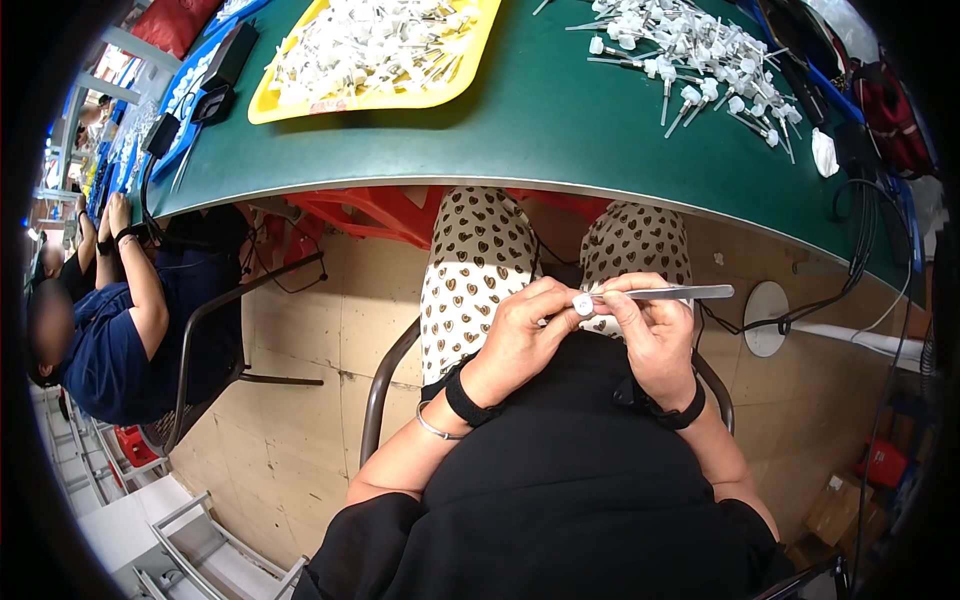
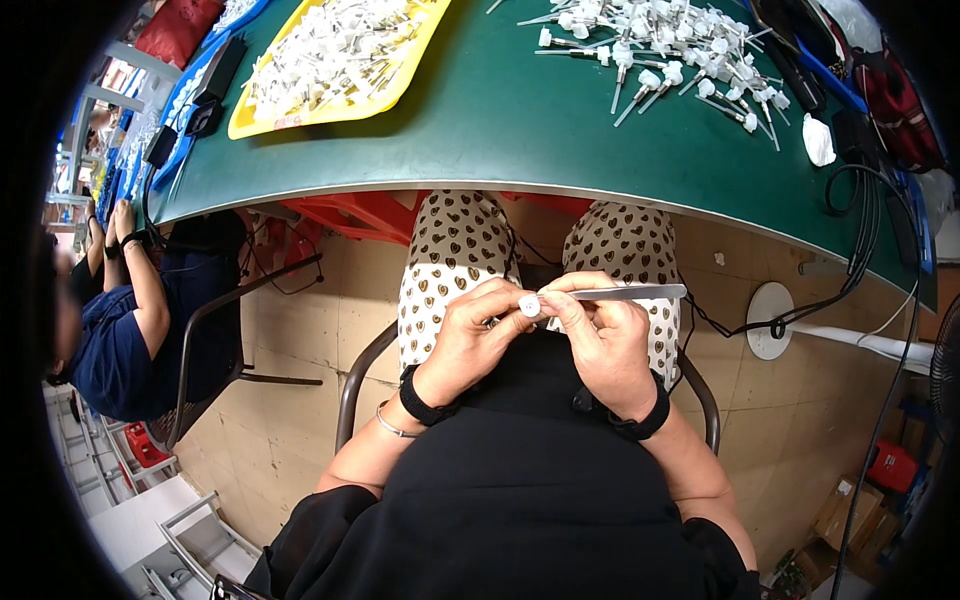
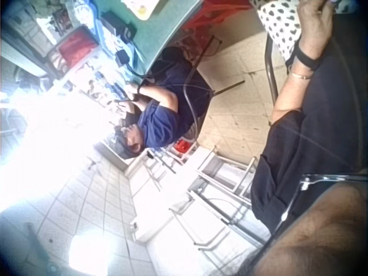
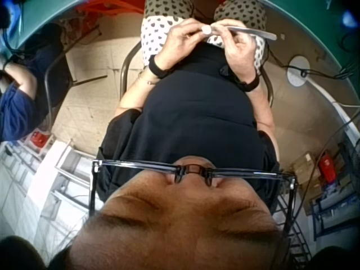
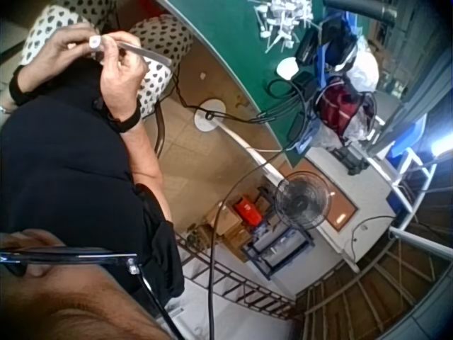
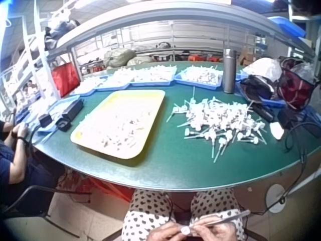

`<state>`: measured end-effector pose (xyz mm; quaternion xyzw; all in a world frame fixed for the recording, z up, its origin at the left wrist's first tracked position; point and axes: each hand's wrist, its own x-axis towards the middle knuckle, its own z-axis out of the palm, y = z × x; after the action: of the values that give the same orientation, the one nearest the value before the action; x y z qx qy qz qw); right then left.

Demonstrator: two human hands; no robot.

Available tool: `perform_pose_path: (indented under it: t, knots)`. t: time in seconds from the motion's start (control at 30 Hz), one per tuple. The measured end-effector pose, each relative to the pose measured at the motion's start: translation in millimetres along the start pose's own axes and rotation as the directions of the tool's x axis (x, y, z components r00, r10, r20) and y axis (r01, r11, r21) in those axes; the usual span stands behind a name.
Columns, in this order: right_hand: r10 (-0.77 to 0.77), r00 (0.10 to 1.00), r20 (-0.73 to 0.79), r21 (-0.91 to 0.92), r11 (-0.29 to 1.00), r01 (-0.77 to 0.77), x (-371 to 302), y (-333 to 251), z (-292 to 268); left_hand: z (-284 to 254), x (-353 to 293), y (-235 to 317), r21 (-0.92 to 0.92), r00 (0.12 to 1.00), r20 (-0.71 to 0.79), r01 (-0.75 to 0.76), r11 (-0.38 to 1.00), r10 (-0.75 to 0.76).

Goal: The person repeatedly picks small white plastic components from a yellow tray and the green table, uses tweezers to manipulate and attach parts, then places the assembled units back onto the table. The process is continuous and repetitive throughout the clip.

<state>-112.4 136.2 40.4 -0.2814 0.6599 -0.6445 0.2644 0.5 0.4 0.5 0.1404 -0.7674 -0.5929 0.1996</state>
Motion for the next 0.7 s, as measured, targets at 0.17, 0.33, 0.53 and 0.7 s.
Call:
perform_pose_path:
  t: [0.17, 0.33, 0.53, 0.7]
  knots:
    - [0.026, 1.000, -0.013, 0.053, 0.998, -0.026, -0.3, -1.5, 1.2, -0.1, 0.3, 0.7, -0.007, 1.000, -0.002, -0.007, 1.000, 0.007]
    - [0.028, 1.000, -0.012, 0.056, 0.998, -0.028, 0.0, -2.1, 1.1, -0.6, 0.2, 2.5, -0.023, 1.000, 0.000, 0.004, 1.000, -0.004]
    - [0.019, 1.000, -0.009, 0.050, 0.999, -0.018, 0.1, -2.6, 1.6, -0.7, 0.7, 3.0, -0.018, 1.000, -0.002, -0.006, 1.000, 0.006]
    - [-0.013, 1.000, -0.009, 0.003, 1.000, 0.013, 0.5, -1.9, 1.9, -0.4, 0.2, 1.9, -0.005, 1.000, 0.003, -0.009, 1.000, 0.009]
